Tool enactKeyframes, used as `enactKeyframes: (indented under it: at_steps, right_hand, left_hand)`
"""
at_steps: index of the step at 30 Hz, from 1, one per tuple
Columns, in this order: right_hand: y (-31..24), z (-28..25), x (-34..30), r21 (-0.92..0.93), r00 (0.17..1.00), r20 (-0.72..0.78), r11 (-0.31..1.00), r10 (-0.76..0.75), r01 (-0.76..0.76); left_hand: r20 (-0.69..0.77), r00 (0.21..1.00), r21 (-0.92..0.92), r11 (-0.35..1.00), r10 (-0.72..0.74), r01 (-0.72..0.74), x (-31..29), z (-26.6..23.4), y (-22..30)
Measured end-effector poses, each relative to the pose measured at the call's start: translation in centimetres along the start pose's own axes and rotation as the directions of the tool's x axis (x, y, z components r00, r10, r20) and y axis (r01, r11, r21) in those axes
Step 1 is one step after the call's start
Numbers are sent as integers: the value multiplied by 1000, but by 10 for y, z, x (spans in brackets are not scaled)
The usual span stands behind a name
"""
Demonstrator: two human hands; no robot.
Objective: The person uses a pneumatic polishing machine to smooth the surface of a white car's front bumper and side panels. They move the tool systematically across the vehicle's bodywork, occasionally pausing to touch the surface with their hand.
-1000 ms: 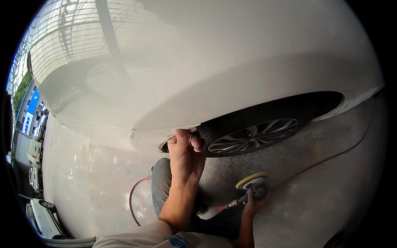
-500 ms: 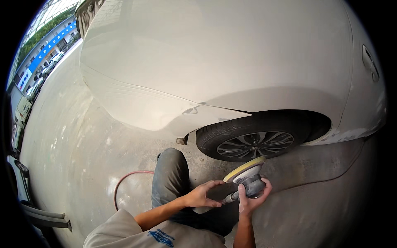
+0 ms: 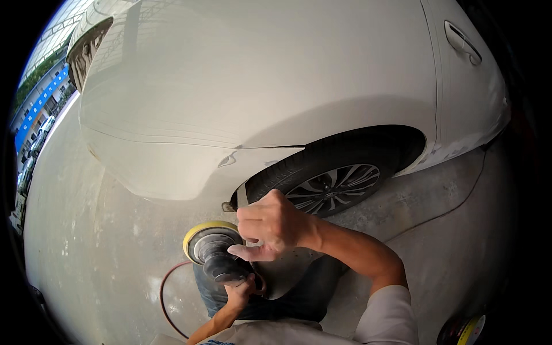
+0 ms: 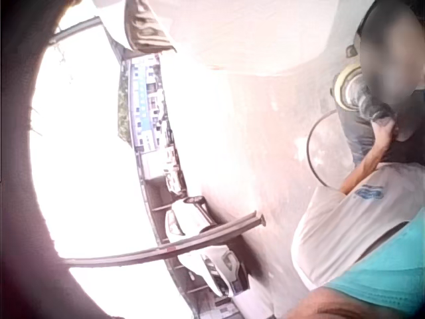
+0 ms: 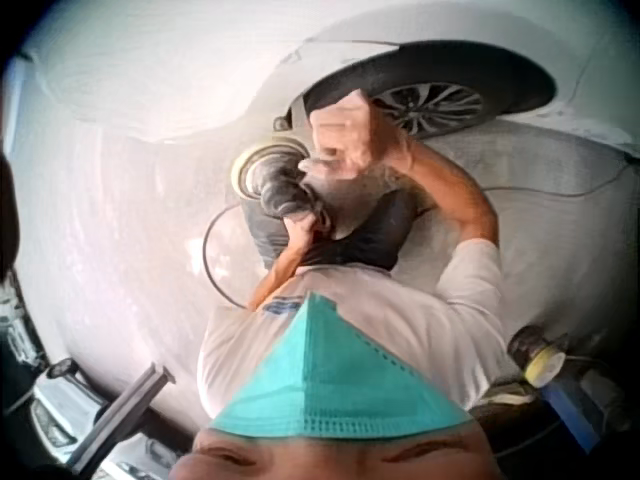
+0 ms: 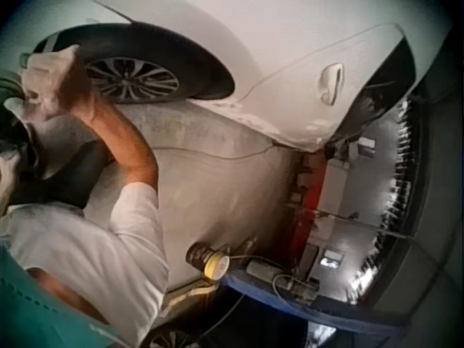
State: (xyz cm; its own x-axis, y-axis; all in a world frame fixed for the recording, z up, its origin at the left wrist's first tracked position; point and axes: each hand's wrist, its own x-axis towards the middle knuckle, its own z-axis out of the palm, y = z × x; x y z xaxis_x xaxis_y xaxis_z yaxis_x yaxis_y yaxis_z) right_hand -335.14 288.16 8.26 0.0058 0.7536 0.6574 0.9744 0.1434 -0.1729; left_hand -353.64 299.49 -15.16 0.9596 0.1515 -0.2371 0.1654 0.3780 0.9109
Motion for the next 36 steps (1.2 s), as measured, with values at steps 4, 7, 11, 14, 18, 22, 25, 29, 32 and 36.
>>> enactKeyframes:
  at_steps: [4, 7, 11, 14, 18, 22, 25, 29, 32, 36]
  right_hand:
    - [75, -5, 33, -96, 990, -42, 987, -136, 131]
    - [82, 6, 33, -11, 967, -81, 971, -240, 240]
    - [83, 6, 22, 2, 940, -25, 941, -339, 339]
    - [94, 1, 16, 37, 910, 33, 911, -413, 411]
    - [109, -4, 15, 91, 936, 56, 936, -347, 341]
    - [110, -10, 12, 125, 948, 2, 941, -318, 315]
    - [114, -7, 7, 132, 946, -35, 937, -322, 324]
    - [104, -12, 2, 158, 954, -18, 941, -298, 298]
    - [83, -10, -12, 151, 971, -40, 960, -234, 237]
    - [44, -20, -50, 18, 987, -118, 994, 112, -111]
  left_hand:
    - [-28, 952, 332, 901, 304, -278, -11, -5, -15]
    - [-47, 990, 49, 990, 135, -132, -18, -14, -22]
    - [65, 996, 5, 998, 60, -60, -14, -1, -12]
    - [151, 987, 153, 986, 49, -72, -9, 1, -9]
    - [138, 979, 244, 953, 150, -180, 0, -1, -9]
    - [14, 991, 58, 989, 136, -137, -6, -5, -21]
    - [6, 985, 69, 982, 173, -173, -4, -8, -36]
    - [5, 992, 37, 992, 122, -122, -6, 0, -45]
    - [69, 996, 44, 998, 52, -55, -4, 6, -40]
    - [44, 999, 261, 965, 7, -19, 2, 16, -33]
